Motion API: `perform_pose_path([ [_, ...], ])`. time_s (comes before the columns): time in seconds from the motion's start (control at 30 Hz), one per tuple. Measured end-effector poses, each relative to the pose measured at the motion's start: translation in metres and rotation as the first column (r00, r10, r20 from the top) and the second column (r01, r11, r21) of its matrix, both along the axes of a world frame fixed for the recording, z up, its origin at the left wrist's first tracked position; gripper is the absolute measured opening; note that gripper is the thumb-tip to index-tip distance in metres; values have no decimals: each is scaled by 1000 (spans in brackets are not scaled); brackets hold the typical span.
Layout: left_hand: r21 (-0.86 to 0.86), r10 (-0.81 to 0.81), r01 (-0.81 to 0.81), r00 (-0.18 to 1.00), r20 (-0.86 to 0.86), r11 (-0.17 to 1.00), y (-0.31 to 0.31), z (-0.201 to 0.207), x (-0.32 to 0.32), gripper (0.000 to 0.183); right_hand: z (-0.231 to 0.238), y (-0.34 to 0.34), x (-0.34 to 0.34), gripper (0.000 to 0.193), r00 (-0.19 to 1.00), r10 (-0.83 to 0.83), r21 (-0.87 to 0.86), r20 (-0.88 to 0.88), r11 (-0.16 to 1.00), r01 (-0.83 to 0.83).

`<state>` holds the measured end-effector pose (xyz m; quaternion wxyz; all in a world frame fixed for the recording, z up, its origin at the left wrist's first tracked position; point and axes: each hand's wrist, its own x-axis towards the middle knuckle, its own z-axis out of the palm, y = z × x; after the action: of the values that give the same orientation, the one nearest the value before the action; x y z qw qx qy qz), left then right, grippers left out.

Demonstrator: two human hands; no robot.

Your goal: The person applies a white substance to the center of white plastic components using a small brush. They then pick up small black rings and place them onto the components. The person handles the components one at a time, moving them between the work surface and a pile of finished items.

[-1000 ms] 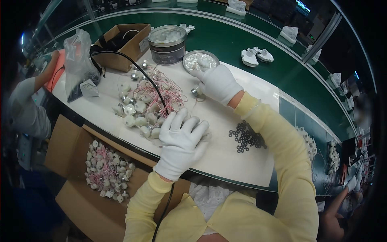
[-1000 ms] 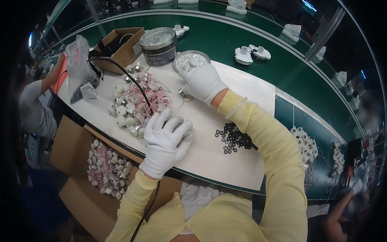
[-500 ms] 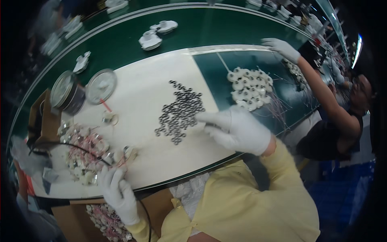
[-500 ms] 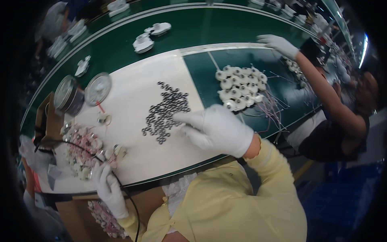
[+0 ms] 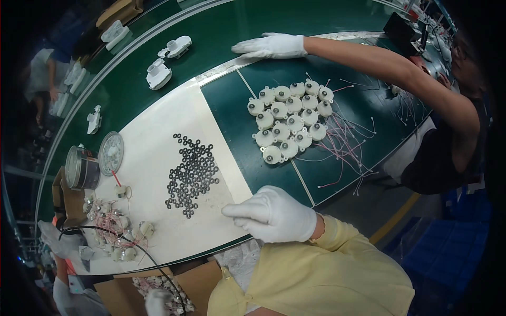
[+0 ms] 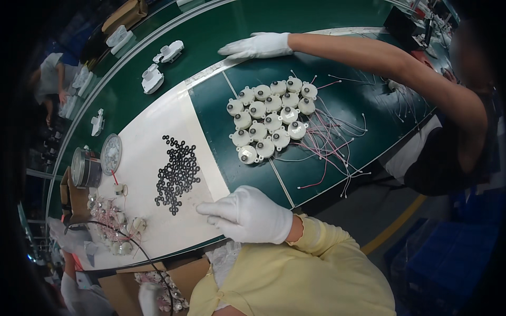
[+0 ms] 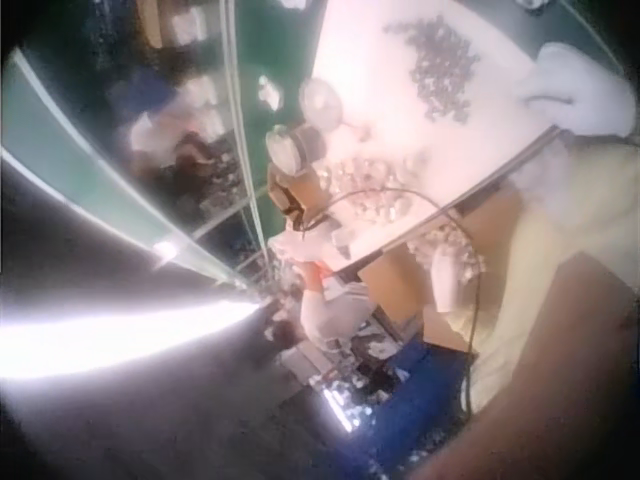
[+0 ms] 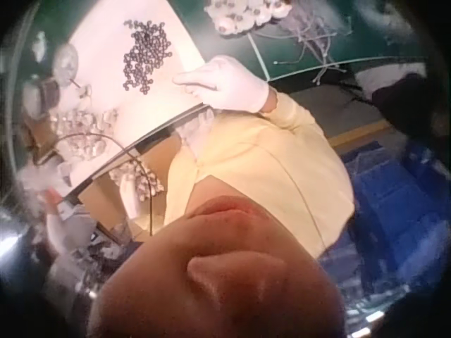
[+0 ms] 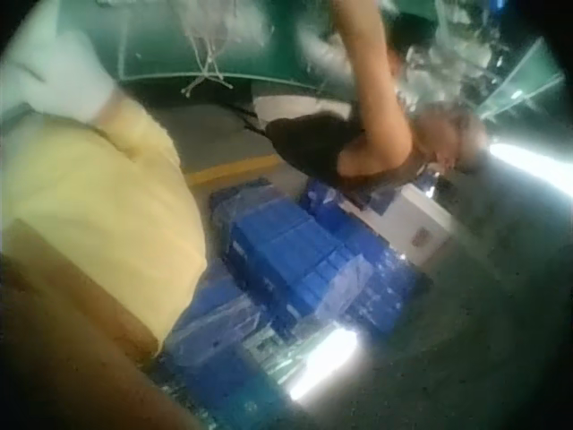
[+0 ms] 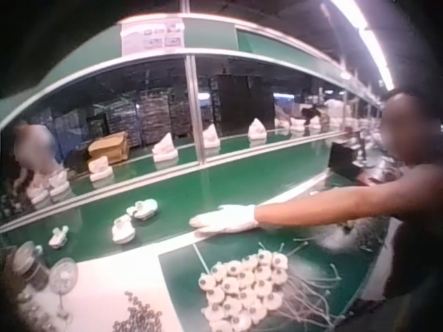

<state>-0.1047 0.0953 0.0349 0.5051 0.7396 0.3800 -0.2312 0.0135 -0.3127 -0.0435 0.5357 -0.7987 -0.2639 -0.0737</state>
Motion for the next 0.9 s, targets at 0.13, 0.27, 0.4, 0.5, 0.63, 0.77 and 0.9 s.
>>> perform_pose_path([
  [0.13, -181, -582, 553, 763, -281, 813, 26, -94, -20, 26, 1, 2, 0, 31, 998, 30, 15, 60, 999, -31],
  [0.27, -170, -609, 704, 691, 389, 690, -78, -76, 17, 22, -2, -2, 0, 30, 990, -15, 74, 140, 997, 5],
  [0.4, 206, -482, 604, 339, 808, 770, -109, -52, 53, 18, -5, 1, 1, 31, 982, -7, 121, 189, 993, -16],
  [0.5, 429, -442, 380, -57, 895, 820, -98, -15, 112, 37, 5, -8, 2, 34, 964, -93, 177, 249, 983, 50],
  [0.63, 357, -364, -78, -287, 886, 931, -94, 56, 198, 60, 17, -16, 10, 41, 955, -130, 50, 268, 991, 121],
  [0.77, 821, -791, 171, -220, 571, 545, -213, 63, 251, 72, 21, -25, 20, 47, 968, -131, 82, 215, 990, 116],
  [0.9, 893, -972, 436, -236, -4, -110, -270, 8, 275, 106, 17, -23, 19, 52, 979, -131, -14, 154, 991, 135],
])
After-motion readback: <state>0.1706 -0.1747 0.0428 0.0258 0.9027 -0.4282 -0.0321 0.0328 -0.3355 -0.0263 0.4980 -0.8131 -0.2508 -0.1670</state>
